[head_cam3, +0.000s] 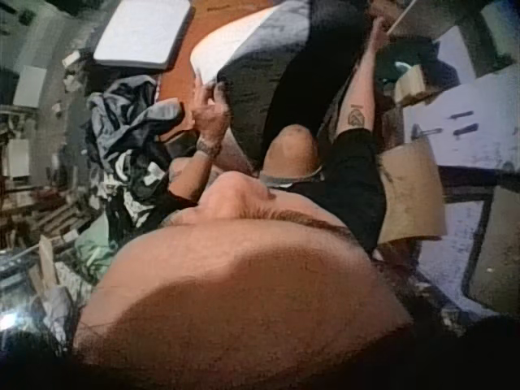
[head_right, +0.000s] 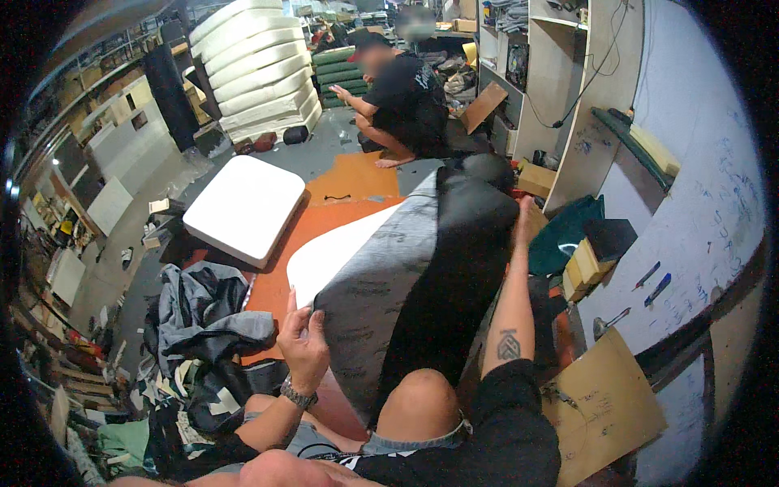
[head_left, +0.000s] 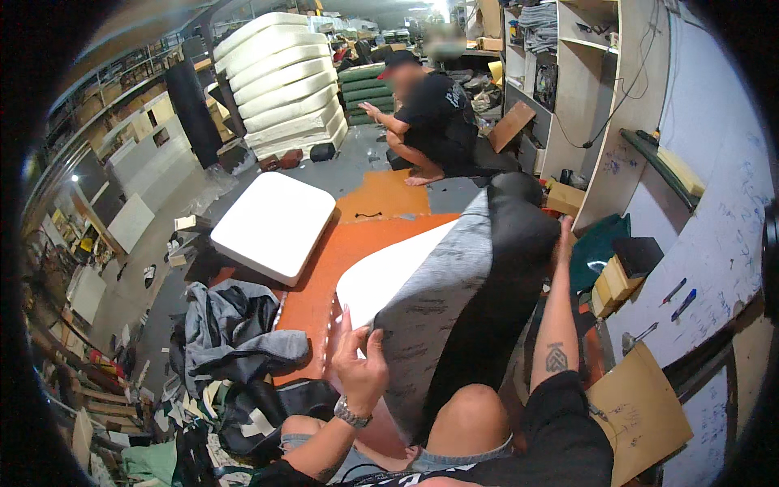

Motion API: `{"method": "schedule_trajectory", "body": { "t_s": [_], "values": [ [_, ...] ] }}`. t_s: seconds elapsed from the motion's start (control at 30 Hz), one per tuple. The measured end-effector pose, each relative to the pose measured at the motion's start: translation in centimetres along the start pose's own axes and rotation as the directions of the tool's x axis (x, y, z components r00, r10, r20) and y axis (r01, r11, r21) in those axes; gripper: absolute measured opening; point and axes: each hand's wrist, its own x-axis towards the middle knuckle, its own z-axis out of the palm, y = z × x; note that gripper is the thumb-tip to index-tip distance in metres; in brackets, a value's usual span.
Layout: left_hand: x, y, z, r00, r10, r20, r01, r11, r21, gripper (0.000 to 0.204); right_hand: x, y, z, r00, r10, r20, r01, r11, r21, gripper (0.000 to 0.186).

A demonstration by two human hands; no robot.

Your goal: The person fits a black fabric cover over a white foam seat cushion, smoothing the material and tucking the edges. They then use a staple gun to secure the fabric to the underside of the cushion.

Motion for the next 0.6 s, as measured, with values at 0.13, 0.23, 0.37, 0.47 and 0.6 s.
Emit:
{"method": "schedule_trajectory", "body": {
  "t_s": [0.13, 0.23, 0.37, 0.47, 0.6],
  "values": [
    [1.7, 0.4, 1.9, 0.999, 0.043, 0.033, -0.044, 0.999, 0.023, 0.013, -4.2, -3.9, -5.8, 0.996, 0.078, -0.035, -0.075, 0.994, 0.081, 0.084],
    [3.9, -2.6, 2.3, 0.999, 0.013, 0.046, -0.011, 0.999, -0.05, 0.023, -8.6, -8.3, -3.4, 0.98, -0.058, -0.188, -0.004, 0.95, -0.313, 0.071],
    [5.4, -6.6, 1.0, 0.996, -0.008, 0.088, 0.013, 0.998, -0.064, 0.02, -15.0, -14.4, 7.2, 0.746, -0.664, -0.05, 0.552, 0.658, -0.511, 0.036],
    [5.5, -7.4, 0.7, 0.984, 0.171, 0.056, -0.174, 0.983, 0.052, 0.018, -21.5, -16.9, 16.8, 0.511, -0.7, 0.498, 0.847, 0.312, -0.43, 0.022],
    [3.9, -6.1, 0.7, 0.985, -0.117, 0.125, 0.138, 0.975, -0.172, 0.018, -28.7, -14.8, 27.0, 0.059, -0.103, 0.993, 0.994, 0.097, -0.049, 0.068]
  ]
}}
